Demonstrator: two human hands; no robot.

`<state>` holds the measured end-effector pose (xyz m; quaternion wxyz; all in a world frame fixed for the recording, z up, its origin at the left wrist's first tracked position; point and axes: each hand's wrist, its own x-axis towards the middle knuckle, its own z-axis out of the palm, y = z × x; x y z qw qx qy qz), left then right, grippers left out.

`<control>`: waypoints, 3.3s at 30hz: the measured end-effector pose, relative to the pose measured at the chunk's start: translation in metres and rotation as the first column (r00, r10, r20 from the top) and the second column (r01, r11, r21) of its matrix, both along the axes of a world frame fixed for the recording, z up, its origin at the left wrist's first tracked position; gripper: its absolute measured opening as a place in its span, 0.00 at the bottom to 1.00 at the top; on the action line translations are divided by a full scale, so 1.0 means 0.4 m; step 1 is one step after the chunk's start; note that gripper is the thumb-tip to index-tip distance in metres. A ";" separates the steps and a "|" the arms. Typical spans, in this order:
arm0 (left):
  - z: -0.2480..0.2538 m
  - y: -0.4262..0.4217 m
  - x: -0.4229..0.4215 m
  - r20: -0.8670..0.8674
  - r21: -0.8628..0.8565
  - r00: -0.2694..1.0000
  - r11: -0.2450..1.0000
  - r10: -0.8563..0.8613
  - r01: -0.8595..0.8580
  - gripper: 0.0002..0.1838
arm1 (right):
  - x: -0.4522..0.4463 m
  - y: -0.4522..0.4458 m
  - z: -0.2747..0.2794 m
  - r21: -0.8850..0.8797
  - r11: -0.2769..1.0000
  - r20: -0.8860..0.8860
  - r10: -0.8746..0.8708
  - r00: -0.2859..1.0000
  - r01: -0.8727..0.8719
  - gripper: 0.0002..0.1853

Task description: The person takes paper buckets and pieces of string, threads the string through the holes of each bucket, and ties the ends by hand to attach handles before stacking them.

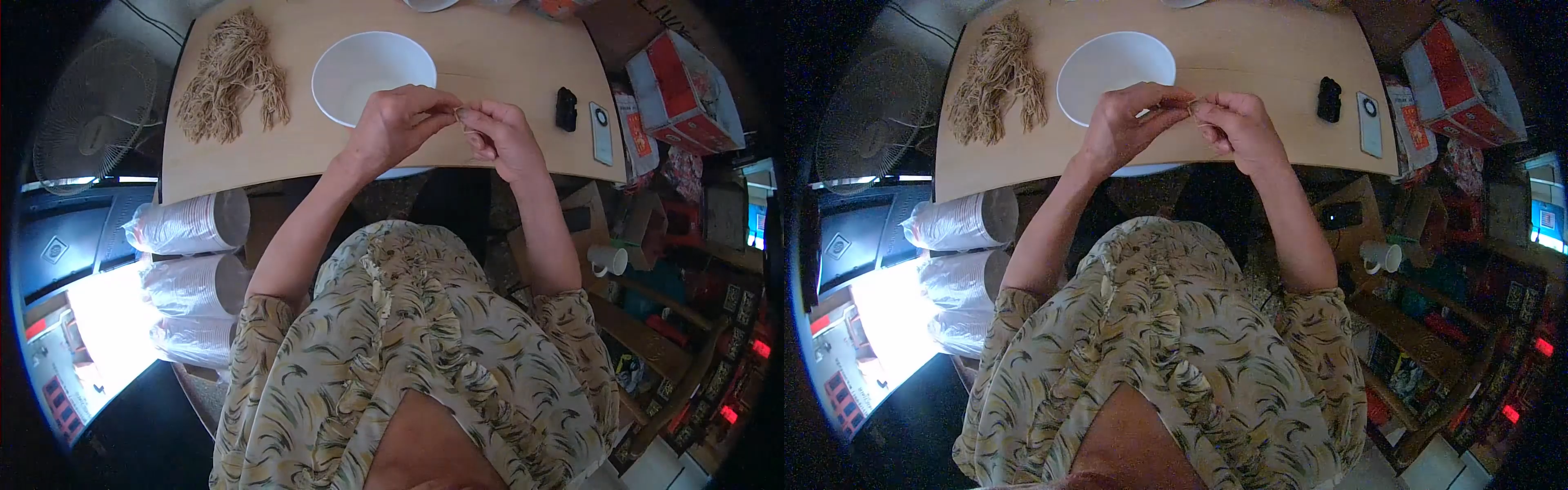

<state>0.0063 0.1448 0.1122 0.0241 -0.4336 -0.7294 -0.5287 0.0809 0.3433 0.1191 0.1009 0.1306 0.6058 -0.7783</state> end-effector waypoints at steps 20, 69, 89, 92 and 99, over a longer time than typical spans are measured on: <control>0.016 -0.017 -0.032 0.117 -0.063 0.990 0.995 -0.072 0.080 0.05 | -0.014 0.015 -0.007 -0.185 0.982 0.047 0.056 0.997 -0.046 0.08; 0.030 -0.014 -0.065 0.711 0.012 0.693 0.987 -0.119 0.157 0.11 | 0.008 -0.050 -0.033 0.590 0.733 -0.499 0.001 0.867 0.339 0.06; -0.001 -0.025 -0.084 0.824 0.196 0.493 0.957 -0.279 0.214 0.12 | 0.009 -0.046 -0.038 0.445 0.807 -0.515 -0.124 0.848 0.389 0.05; 0.009 -0.023 -0.082 0.832 0.214 0.482 0.961 -0.273 0.176 0.10 | 0.004 -0.011 -0.053 0.403 0.853 -0.568 -0.051 0.822 0.331 0.05; 0.021 -0.022 -0.076 0.829 0.221 0.488 0.961 -0.274 0.164 0.10 | 0.004 -0.022 -0.039 0.512 0.811 -0.514 0.025 0.857 0.284 0.08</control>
